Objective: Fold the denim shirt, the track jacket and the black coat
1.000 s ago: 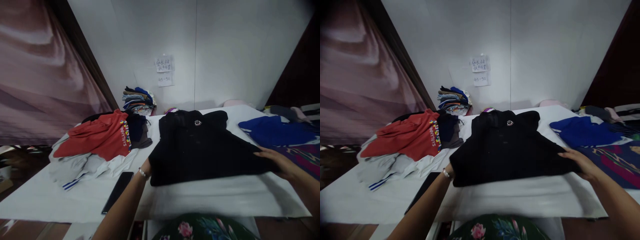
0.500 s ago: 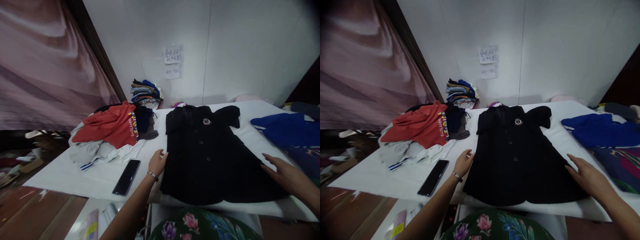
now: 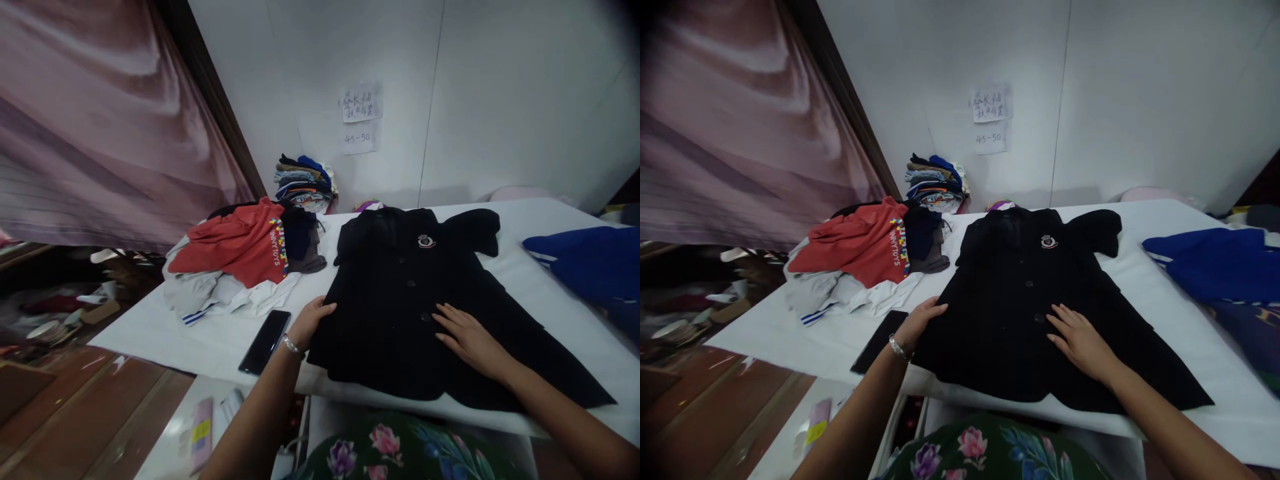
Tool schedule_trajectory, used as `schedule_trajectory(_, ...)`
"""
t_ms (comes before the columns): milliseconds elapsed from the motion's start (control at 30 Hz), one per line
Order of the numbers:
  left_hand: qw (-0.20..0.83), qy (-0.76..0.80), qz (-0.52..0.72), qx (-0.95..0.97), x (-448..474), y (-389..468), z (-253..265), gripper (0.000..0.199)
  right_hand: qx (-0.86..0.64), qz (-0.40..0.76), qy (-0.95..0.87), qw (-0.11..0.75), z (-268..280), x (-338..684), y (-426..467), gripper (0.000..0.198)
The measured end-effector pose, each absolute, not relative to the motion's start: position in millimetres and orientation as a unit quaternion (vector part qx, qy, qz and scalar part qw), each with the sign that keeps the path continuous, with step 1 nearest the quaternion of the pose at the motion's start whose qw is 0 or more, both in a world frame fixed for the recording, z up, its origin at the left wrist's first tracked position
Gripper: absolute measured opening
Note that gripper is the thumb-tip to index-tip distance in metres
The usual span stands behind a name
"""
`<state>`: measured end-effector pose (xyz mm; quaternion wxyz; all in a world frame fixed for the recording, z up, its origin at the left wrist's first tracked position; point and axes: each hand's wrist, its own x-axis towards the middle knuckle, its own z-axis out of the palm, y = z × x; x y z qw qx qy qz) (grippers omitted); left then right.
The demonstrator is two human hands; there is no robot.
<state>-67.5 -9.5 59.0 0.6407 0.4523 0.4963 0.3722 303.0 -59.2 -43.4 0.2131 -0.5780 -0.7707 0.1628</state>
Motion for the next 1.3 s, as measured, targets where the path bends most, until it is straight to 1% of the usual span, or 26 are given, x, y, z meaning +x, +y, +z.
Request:
schedule_trajectory(100,0.585,0.508,0.376,0.508,-57.6,-13.6,61.2,0.039,-0.583,0.149,-0.772,0.205,-46.3,303.8,-62.2,0.05)
schedule_trajectory(167,0.505,0.519,0.345,0.598,-34.3,-18.1,58.0,0.039,-0.586,0.152,-0.768,0.21,-43.2,303.4,-62.8,0.049)
schedule_trajectory(233,0.406,0.542,0.28,0.68,-4.3,-23.1,52.1,0.041,-0.584,0.16,-0.766,0.216,-40.0,303.2,-62.4,0.048)
schedule_trajectory(300,0.337,0.549,0.189,0.741,24.6,-27.8,44.4,0.043,-0.579,0.168,-0.766,0.224,-37.6,303.6,-62.0,0.047)
schedule_trajectory(367,0.304,0.525,0.105,0.788,46.1,-31.3,35.9,0.048,-0.574,0.177,-0.766,0.23,-35.9,304.3,-62.0,0.046)
schedule_trajectory(433,0.291,0.502,0.068,0.812,57.3,-33.2,27.7,0.052,-0.575,0.187,-0.761,0.236,-34.8,304.7,-62.5,0.045)
schedule_trajectory(500,0.294,0.499,0.078,0.812,59.1,-33.5,20.6,0.054,-0.578,0.202,-0.751,0.246,-34.7,304.9,-63.2,0.044)
schedule_trajectory(567,0.318,0.499,0.108,0.799,54.2,-32.5,15.6,0.056,-0.578,0.22,-0.741,0.262,-35.2,305.0,-63.2,0.043)
schedule_trajectory(633,0.376,0.486,0.149,0.774,43.9,-30.2,14.3,0.059,-0.58,0.246,-0.723,0.285,-34.7,305.4,-61.3,0.042)
schedule_trajectory(767,0.542,0.453,0.284,0.649,3.6,-23.3,25.1,0.061,-0.585,0.331,-0.653,0.348,-21.3,305.3,-46.7,0.036)
schedule_trajectory(833,0.591,0.446,0.356,0.57,-26.3,-22.4,31.0,0.06,-0.59,0.375,-0.612,0.37,-7.0,302.2,-31.9,0.035)
schedule_trajectory(900,0.617,0.452,0.4,0.505,-56.5,-25.6,31.0,0.057,-0.59,0.406,-0.577,0.393,9.9,295.1,-11.3,0.03)
schedule_trajectory(1033,0.61,0.502,0.423,0.444,-91.9,-40.6,15.2,0.043,-0.569,0.436,-0.538,0.444,40.9,266.4,45.9,0.018)
schedule_trajectory(1100,0.599,0.51,0.428,0.444,-95.3,-46.4,8.4,0.043,-0.566,0.439,-0.526,0.458,52.0,245.5,78.7,0.014)
schedule_trajectory(1200,0.574,0.536,0.422,0.453,-94.9,-47.2,4.9,0.045,-0.584,0.434,-0.512,0.456,61.6,210.3,126.2,0.009)
schedule_trajectory(1300,0.497,0.598,0.412,0.475,-97.4,-42.3,2.7,0.046,-0.617,0.412,-0.502,0.444,62.5,178.5,166.7,0.01)
